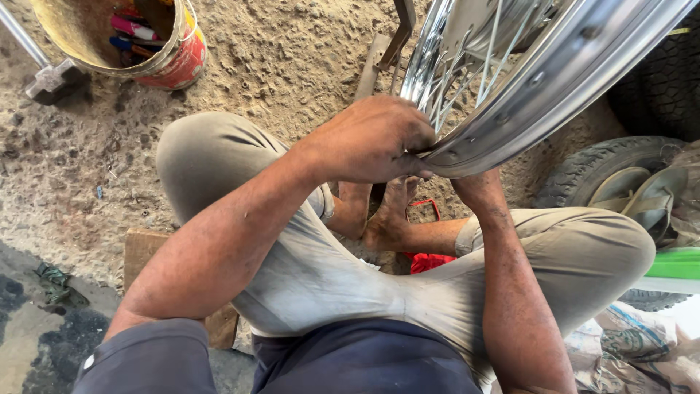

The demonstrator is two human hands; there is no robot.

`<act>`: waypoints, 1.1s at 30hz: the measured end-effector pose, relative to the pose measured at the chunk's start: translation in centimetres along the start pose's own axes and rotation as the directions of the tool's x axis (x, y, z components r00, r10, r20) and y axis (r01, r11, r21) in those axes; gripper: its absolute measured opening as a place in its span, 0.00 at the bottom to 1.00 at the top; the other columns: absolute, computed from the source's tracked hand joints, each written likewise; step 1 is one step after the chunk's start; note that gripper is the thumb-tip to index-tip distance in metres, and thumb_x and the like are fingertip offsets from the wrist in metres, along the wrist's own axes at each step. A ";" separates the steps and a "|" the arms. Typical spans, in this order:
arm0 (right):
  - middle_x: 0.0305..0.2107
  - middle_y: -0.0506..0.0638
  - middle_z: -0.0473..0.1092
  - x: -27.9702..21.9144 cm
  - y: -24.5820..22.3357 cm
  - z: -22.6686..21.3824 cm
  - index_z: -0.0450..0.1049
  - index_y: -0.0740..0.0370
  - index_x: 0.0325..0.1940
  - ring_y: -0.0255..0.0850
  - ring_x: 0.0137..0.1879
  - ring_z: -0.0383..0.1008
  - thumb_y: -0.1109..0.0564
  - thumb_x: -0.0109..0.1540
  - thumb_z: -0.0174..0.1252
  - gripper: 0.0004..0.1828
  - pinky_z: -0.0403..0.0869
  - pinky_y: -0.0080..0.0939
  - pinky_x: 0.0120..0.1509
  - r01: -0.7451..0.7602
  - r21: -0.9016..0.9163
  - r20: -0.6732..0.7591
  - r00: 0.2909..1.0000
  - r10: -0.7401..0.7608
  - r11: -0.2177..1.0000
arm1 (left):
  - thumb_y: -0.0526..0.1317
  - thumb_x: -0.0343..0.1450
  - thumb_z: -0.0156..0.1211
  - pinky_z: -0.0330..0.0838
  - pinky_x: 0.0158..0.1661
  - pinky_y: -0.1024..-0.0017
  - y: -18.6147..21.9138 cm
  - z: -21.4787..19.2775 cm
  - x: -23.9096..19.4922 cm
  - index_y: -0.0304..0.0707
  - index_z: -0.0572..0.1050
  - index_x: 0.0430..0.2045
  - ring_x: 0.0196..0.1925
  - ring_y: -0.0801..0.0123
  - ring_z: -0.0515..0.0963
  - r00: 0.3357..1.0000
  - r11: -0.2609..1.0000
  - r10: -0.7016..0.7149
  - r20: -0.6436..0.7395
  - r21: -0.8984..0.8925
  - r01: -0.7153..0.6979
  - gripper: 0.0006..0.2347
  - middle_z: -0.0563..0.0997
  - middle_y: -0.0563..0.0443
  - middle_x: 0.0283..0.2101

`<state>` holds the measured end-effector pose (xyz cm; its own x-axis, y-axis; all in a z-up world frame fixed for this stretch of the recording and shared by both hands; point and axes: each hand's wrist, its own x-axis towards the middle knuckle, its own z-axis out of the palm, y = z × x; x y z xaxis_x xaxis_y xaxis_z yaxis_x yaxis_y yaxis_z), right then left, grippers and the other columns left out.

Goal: The person sits on the ground and uses a wrench to tighten bolts on a metal wheel rim mounted on a stand. They repeatedly rotate the wheel to access different sections and tighten the fasteners.

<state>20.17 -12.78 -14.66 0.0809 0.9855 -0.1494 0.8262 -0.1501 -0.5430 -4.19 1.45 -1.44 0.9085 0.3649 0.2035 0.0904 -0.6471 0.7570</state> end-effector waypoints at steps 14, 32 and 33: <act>0.37 0.55 0.77 -0.5 -3.6 -1.7 0.78 0.63 0.46 0.46 0.45 0.78 0.49 0.63 0.65 0.16 0.76 0.48 0.47 -0.014 0.226 -0.085 0.996 0.034 0.974 | 0.39 0.75 0.71 0.73 0.38 0.65 0.7 -3.3 0.0 0.35 0.77 0.34 0.35 0.61 0.80 0.956 0.959 0.182 -0.231 -0.171 -0.224 0.08 0.78 0.47 0.32; 0.40 0.49 0.79 -0.2 -6.7 -1.0 0.80 0.54 0.49 0.47 0.46 0.80 0.59 0.62 0.60 0.12 0.76 0.49 0.52 0.005 0.352 -0.186 0.980 0.065 0.936 | 0.47 0.78 0.69 0.70 0.44 0.81 -1.3 -2.8 -3.3 0.26 0.82 0.45 0.38 0.80 0.77 0.861 0.871 -0.196 -0.469 -0.486 -0.066 0.17 0.84 0.54 0.37; 0.39 0.50 0.79 -0.2 -6.6 -1.0 0.81 0.55 0.49 0.49 0.45 0.79 0.58 0.61 0.61 0.13 0.75 0.50 0.51 0.022 0.342 -0.217 0.974 0.056 0.940 | 0.47 0.78 0.69 0.70 0.42 0.81 -1.4 -2.3 -3.4 0.27 0.81 0.45 0.37 0.80 0.77 0.821 0.847 -0.210 -0.531 -0.519 -0.119 0.16 0.83 0.55 0.37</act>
